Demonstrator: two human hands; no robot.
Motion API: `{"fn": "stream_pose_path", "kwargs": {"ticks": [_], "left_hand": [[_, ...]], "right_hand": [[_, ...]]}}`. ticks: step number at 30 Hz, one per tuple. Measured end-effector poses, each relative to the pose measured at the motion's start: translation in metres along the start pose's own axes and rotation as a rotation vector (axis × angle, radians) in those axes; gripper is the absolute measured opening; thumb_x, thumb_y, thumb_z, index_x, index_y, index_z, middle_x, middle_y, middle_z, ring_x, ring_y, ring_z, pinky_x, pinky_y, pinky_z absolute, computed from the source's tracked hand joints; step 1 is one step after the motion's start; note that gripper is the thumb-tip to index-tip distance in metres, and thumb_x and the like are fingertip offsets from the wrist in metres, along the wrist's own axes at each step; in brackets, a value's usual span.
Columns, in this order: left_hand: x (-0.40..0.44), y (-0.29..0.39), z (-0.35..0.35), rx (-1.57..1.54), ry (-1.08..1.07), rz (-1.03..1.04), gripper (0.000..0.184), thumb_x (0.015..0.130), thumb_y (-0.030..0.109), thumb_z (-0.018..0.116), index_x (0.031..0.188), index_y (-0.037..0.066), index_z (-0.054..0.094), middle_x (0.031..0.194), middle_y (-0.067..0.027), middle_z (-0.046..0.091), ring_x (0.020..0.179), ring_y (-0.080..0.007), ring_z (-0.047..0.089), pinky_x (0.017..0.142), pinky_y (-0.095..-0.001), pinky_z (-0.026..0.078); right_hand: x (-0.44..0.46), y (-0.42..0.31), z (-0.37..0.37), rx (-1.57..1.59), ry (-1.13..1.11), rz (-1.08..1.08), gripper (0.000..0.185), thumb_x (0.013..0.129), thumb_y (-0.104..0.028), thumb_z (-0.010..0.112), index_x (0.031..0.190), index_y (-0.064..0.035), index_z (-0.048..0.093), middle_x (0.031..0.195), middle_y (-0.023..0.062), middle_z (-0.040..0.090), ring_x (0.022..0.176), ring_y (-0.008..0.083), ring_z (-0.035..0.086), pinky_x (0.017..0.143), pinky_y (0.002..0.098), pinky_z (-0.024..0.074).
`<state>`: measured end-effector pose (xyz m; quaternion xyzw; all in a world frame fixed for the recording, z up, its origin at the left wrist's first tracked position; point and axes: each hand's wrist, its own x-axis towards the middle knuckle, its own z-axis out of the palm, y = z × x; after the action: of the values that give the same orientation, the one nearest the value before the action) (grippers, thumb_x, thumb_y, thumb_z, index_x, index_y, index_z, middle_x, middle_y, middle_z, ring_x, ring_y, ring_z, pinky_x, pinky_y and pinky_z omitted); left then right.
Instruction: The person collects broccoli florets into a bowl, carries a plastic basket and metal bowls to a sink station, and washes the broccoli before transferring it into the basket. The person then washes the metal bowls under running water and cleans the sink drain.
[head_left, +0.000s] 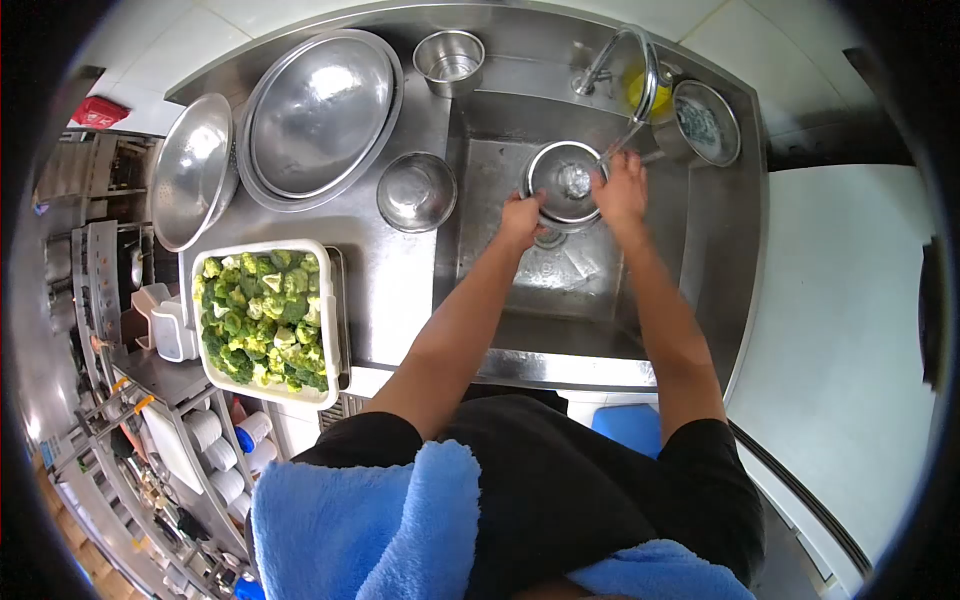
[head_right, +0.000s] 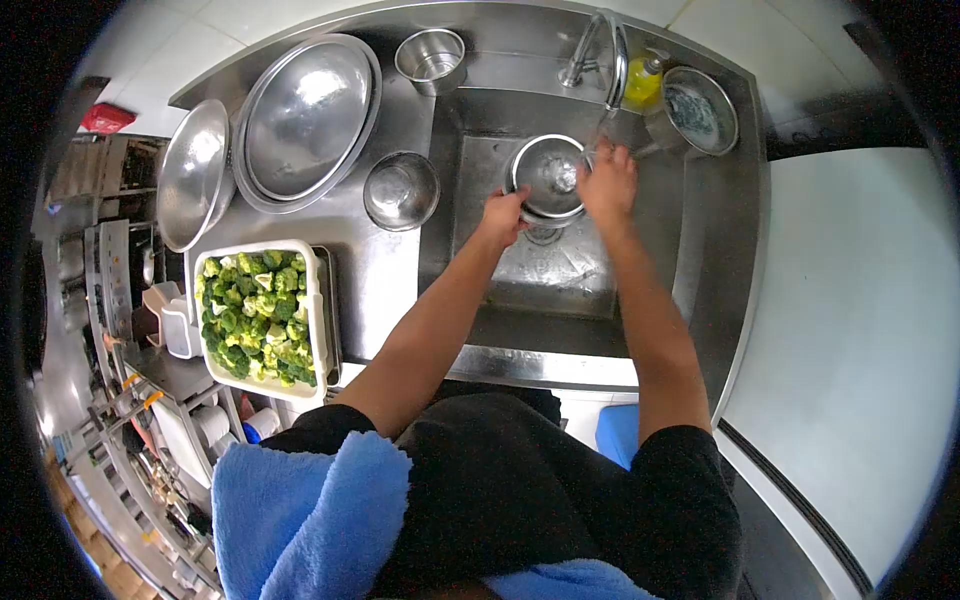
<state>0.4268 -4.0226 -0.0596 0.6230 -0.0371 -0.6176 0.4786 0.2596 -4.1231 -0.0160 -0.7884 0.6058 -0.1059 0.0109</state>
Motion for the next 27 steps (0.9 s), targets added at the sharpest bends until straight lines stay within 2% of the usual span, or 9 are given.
{"fn": "stream_pose_path", "kwargs": {"ticks": [1,4,6,10,13,16,18,21,27], "left_hand": [[0.003,0.004,0.007,-0.028,-0.04,-0.012,0.058,0.097,0.041,0.071,0.136,0.002,0.053,0.117,-0.0154,0.069,0.09,-0.0285,0.072,0.06,-0.0396,0.06],[0.006,0.016,0.032,-0.014,0.021,0.01,0.065,0.1,0.051,0.064,0.138,0.0,0.049,0.12,-0.0171,0.067,0.088,-0.0298,0.072,0.059,-0.0401,0.061],[0.014,0.015,0.035,0.044,-0.019,0.056,0.064,0.103,0.051,0.058,0.137,-0.002,0.047,0.117,-0.0199,0.067,0.081,-0.0323,0.074,0.061,-0.0428,0.065],[0.023,0.016,0.049,0.044,0.0,-0.015,0.059,0.105,0.045,0.056,0.138,-0.003,0.049,0.117,-0.0228,0.067,0.088,-0.0352,0.074,0.065,-0.0462,0.066],[0.028,0.011,0.051,0.138,-0.102,-0.124,0.049,0.104,0.042,0.058,0.133,0.003,0.058,0.114,-0.0203,0.069,0.092,-0.0323,0.074,0.068,-0.0484,0.066],[0.039,0.001,0.04,0.093,-0.196,-0.308,0.038,0.102,0.036,0.061,0.125,0.006,0.063,0.103,-0.0166,0.072,0.084,-0.0279,0.074,0.068,-0.0454,0.066],[0.041,-0.026,0.025,-0.009,-0.244,-0.289,0.036,0.101,0.035,0.062,0.124,0.006,0.064,0.103,-0.0156,0.072,0.083,-0.0271,0.074,0.068,-0.0446,0.066],[0.032,-0.09,-0.013,-0.209,-0.365,-0.056,0.034,0.101,0.034,0.063,0.122,0.007,0.064,0.101,-0.014,0.073,0.082,-0.0258,0.074,0.068,-0.0435,0.066],[0.026,-0.131,-0.064,-0.314,-0.438,0.046,0.03,0.099,0.031,0.065,0.12,0.009,0.064,0.098,-0.0109,0.073,0.08,-0.0233,0.074,0.068,-0.0413,0.065]], "right_hand": [[0.008,0.019,0.017,0.036,-0.152,0.132,0.048,0.092,-0.028,0.066,0.138,-0.0149,0.061,0.127,0.0177,0.063,0.123,0.0397,0.06,0.101,0.0524,0.0497],[0.03,0.017,-0.034,0.076,-0.437,0.14,0.047,0.097,-0.03,0.062,0.141,-0.011,0.059,0.139,0.0195,0.058,0.124,0.0424,0.059,0.1,0.051,0.0518],[0.028,0.009,-0.054,0.047,-0.258,0.034,0.044,0.098,-0.024,0.06,0.141,-0.0152,0.06,0.141,0.0178,0.057,0.124,0.0415,0.06,0.1,0.051,0.0524],[0.026,-0.014,-0.103,0.026,-0.049,-0.136,0.052,0.092,-0.005,0.058,0.141,-0.0232,0.062,0.146,0.0119,0.054,0.125,0.0395,0.059,0.102,0.0495,0.0522],[0.025,-0.017,-0.1,0.054,0.12,-0.544,0.065,0.084,0.002,0.058,0.142,-0.0279,0.061,0.149,0.0067,0.052,0.128,0.0375,0.056,0.106,0.0481,0.0505],[0.005,-0.06,-0.075,0.297,0.208,-0.691,0.069,0.082,0.0,0.062,0.143,-0.0304,0.061,0.149,0.0055,0.051,0.132,0.0346,0.052,0.112,0.049,0.0468],[-0.017,-0.119,-0.084,0.437,0.233,-0.81,0.067,0.08,0.003,0.062,0.141,-0.0263,0.063,0.148,0.0052,0.053,0.131,0.0339,0.054,0.11,0.0484,0.0482],[-0.037,-0.189,-0.059,0.577,0.255,-1.093,0.058,0.085,-0.017,0.068,0.141,-0.0305,0.063,0.153,0.0003,0.047,0.137,0.0262,0.048,0.12,0.054,0.0371],[-0.039,-0.238,-0.012,0.536,0.226,-1.31,0.058,0.09,-0.013,0.061,0.144,-0.0324,0.058,0.157,-0.0018,0.046,0.143,0.0236,0.044,0.124,0.0531,0.0312]]}}
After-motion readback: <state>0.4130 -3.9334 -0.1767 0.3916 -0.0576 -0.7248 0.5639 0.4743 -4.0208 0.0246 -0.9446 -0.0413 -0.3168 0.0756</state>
